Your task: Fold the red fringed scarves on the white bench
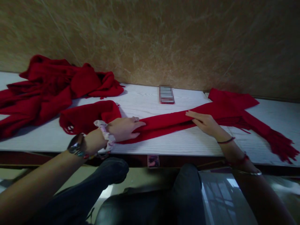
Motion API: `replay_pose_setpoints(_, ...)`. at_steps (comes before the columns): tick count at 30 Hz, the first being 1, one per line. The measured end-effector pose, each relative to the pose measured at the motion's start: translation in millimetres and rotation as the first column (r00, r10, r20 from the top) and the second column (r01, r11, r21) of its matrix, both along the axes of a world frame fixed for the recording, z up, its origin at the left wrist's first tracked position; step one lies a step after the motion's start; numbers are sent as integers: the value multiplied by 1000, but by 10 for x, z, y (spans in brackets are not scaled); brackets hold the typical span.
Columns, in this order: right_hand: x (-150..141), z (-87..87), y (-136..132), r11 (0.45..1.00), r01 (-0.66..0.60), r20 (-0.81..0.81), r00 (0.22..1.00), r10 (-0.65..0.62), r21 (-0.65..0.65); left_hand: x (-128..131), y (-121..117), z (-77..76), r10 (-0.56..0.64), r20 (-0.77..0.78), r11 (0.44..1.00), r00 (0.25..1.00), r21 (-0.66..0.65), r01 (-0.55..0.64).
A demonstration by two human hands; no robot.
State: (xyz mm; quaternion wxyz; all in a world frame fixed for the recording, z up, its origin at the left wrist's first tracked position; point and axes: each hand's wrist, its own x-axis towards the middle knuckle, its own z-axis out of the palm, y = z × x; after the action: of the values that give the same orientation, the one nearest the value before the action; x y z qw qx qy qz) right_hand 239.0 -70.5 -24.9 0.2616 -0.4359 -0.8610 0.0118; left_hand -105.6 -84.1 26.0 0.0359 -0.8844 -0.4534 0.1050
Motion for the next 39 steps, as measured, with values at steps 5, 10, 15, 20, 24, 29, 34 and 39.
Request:
replay_pose_setpoints(5, -8, -36, 14, 991, -126, 251, 959, 133, -46, 96, -74, -158, 75, -110, 992, 991, -97, -85)
replay_pose_setpoints(10, -59, -83, 25, 995, -98, 364, 926, 99, -22, 61, 55, -255, 126, -116, 991, 985, 70, -118)
replay_pose_setpoints(15, -116, -118, 42, 997, -75, 397, 916, 64, 12, -55, 322, -324, 126, -72, 968, 989, 229, -106)
replay_pose_setpoints(20, -160, -109, 46, 999, -32, 405, 914, 16, 34, 120, 410, -281, 89, -33, 976, 996, 201, -80)
replay_pose_setpoints(24, -148, -122, 51, 998, -48, 396, 918, 27, 43, 370, 432, -365, -7, 61, 999, 998, 44, 5)
replay_pose_setpoints(29, -116, -164, 86, 997, -81, 392, 918, 67, 18, 462, 411, -410, -9, 114, 996, 993, -85, 19)
replay_pose_setpoints(34, -116, -129, 88, 999, -35, 266, 963, 36, -9, 461, 250, -268, 1, 144, 999, 990, 36, -6)
replay_pose_setpoints(39, -97, -128, 84, 998, -50, 329, 942, 63, -47, 490, 179, -422, 104, 118, 991, 988, -95, -93)
